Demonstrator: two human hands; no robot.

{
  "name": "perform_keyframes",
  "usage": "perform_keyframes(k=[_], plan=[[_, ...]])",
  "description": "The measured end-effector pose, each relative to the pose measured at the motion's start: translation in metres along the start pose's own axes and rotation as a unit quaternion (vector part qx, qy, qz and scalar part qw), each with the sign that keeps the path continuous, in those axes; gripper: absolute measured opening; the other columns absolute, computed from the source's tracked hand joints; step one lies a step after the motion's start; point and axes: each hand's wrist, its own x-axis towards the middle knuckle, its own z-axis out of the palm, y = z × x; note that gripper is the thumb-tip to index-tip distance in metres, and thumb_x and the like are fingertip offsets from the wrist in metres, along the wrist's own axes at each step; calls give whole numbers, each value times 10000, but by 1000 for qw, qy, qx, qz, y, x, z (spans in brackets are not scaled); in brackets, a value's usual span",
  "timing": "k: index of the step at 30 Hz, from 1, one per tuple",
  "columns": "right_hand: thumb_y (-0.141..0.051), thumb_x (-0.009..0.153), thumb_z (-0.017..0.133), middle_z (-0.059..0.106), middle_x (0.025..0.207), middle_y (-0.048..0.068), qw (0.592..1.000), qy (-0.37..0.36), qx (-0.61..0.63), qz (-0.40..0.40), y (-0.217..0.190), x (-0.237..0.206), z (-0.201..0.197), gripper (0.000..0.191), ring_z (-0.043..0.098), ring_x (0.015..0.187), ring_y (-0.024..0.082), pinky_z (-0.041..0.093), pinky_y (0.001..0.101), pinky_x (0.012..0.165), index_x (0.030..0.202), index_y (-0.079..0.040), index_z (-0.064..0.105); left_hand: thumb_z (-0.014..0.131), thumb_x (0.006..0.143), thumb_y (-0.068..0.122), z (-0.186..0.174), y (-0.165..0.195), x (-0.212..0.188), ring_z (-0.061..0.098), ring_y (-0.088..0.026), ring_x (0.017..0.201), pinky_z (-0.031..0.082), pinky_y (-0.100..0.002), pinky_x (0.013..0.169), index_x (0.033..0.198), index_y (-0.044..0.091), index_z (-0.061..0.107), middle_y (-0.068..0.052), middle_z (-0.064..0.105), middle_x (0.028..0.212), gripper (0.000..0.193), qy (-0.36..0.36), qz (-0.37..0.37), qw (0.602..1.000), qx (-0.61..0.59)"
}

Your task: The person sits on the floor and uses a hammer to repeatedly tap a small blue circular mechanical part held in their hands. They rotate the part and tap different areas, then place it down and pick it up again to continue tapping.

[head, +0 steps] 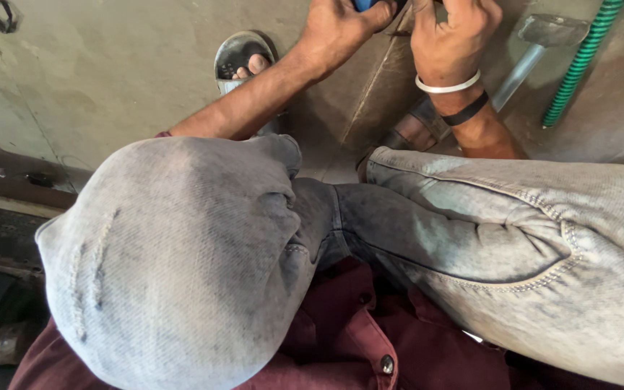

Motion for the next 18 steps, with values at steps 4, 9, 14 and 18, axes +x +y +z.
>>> perform_keyframes(k=[4,9,14,18], plan=[[-49,1000,832,636,729,118,984,-3,93,152,1,-7,10,272,602,644,285,449,406,632,853,16,612,810,877,105,-2,0,-1,609,-71,656,497,-288,570,860,-18,688,5,654,725,174,18,-48,992,118],[-46,938,817,677,929,36,890,85,357,271,7,-12,24,252,655,812,158,551,348,739,1044,25,600,833,840,102,-2,10,-5,588,-78,658,490,-302,574,875,-15,667,19,615,718,206,17,11,987,157],[-17,869,650,743,827,83,608,27,566,556,12,-16,29,66,719,710,231,578,364,624,925,-15,685,800,872,76,-3,17,-8,689,-72,764,569,-287,664,988,20,687,17,697,834,171,-39,92,982,162],[-65,1014,780,686,829,100,989,-5,84,121,14,-17,23,179,661,728,249,508,422,654,929,-3,635,826,888,87,-6,10,-5,579,-84,659,477,-308,561,888,4,670,-9,623,725,177,-29,17,988,151]])
